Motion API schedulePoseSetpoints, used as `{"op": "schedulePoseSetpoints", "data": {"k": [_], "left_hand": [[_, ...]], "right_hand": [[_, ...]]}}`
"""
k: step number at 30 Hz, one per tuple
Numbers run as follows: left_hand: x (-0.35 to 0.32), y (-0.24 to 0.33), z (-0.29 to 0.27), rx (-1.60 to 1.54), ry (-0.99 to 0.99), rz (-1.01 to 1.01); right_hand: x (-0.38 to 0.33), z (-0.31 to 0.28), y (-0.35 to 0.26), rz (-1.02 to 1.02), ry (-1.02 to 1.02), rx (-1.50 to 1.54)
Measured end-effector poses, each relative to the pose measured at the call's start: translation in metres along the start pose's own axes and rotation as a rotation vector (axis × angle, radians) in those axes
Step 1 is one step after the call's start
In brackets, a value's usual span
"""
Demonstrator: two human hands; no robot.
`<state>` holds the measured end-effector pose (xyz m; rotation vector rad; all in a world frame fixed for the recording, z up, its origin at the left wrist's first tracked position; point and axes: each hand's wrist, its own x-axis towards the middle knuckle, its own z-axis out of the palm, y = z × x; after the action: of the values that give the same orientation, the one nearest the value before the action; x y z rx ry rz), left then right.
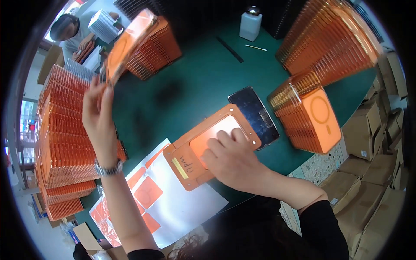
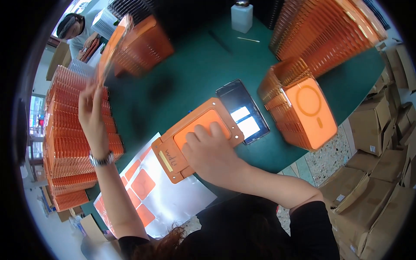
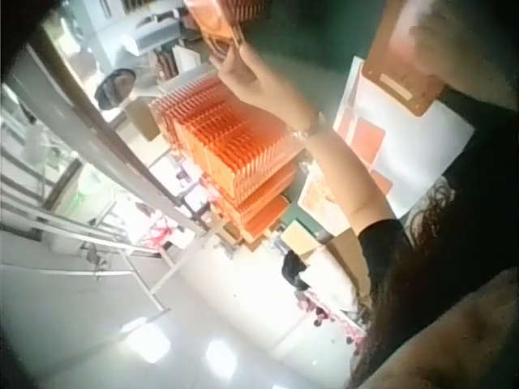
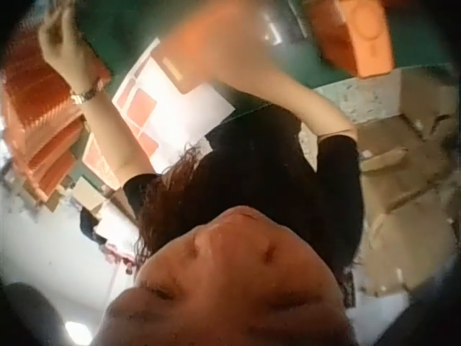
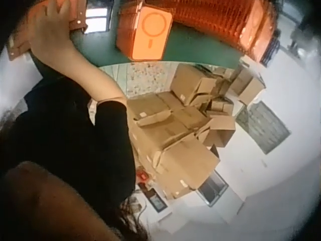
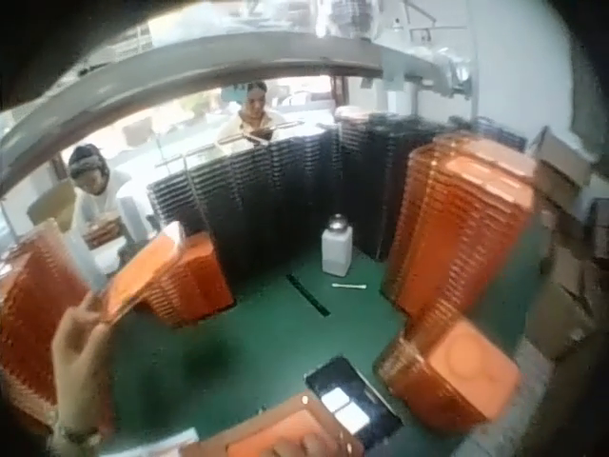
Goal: Assemble parts of protective phone cases.
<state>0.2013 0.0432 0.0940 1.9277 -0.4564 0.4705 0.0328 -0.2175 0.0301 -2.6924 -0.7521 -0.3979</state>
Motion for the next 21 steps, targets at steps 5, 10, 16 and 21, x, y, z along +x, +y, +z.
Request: {"op": "schedulePoseSetpoints", "data": {"k": [5,10,16,21], "left_hand": [[-0.101,0.027,0.017,-0.103,-0.056,-0.148],[-0.198,0.056,0.028,0.089,-0.123,-0.274],[-0.217,0.075,0.062,0.447,-0.205,-0.151],[-0.215,0.077,0.067,0.39,-0.218,-0.151]], "right_hand": [[-0.007,-0.005,0.003,-0.081,0.126,0.142],[-0.03,-0.019,0.048,0.205,0.384,0.286],[-0.045,-0.009,0.064,0.559,0.291,0.657],[-0.037,-0.01,0.067,0.646,0.21,0.867]]}}
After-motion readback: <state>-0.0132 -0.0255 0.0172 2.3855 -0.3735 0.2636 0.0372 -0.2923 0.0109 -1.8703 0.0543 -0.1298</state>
